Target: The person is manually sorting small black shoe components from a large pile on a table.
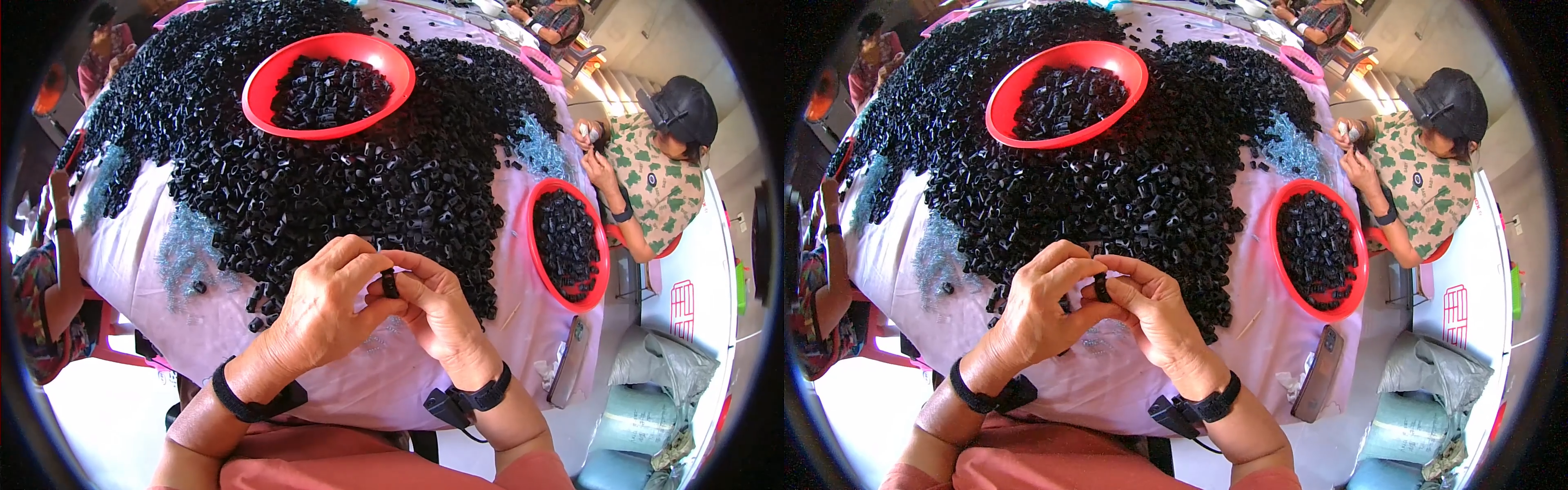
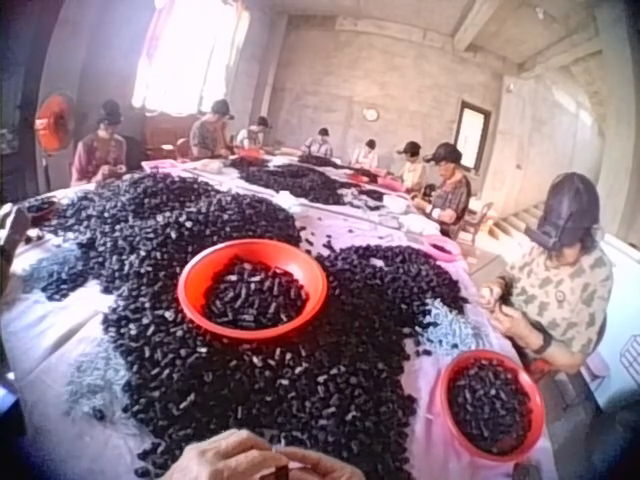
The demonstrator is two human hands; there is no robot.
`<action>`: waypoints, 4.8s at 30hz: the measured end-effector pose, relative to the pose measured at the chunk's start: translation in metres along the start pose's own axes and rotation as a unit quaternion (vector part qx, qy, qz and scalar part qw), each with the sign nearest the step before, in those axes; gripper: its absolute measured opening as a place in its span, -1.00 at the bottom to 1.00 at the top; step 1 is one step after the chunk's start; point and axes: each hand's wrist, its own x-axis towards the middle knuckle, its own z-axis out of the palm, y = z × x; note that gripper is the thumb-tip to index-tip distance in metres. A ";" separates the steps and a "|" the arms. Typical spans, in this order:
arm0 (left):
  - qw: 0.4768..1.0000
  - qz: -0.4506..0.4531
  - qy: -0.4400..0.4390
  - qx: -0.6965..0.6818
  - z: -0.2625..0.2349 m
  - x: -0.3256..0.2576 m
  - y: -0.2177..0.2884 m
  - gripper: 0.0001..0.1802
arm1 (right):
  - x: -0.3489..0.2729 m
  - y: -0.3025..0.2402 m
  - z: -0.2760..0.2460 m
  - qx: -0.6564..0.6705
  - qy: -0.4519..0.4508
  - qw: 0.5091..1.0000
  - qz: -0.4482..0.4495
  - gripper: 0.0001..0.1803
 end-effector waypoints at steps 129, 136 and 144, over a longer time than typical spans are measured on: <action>0.996 0.026 0.033 0.080 0.001 -0.003 0.002 -0.56 | -0.003 0.006 0.008 -0.004 0.049 0.999 -0.024 -0.66; 0.998 0.007 -0.005 0.067 -0.005 -0.001 0.006 -0.59 | -0.004 0.007 0.007 0.004 0.040 0.998 -0.041 -0.64; 0.995 -0.059 -0.029 -0.072 -0.019 0.002 0.000 -0.87 | -0.003 0.007 0.007 -0.098 0.042 0.992 -0.071 -0.62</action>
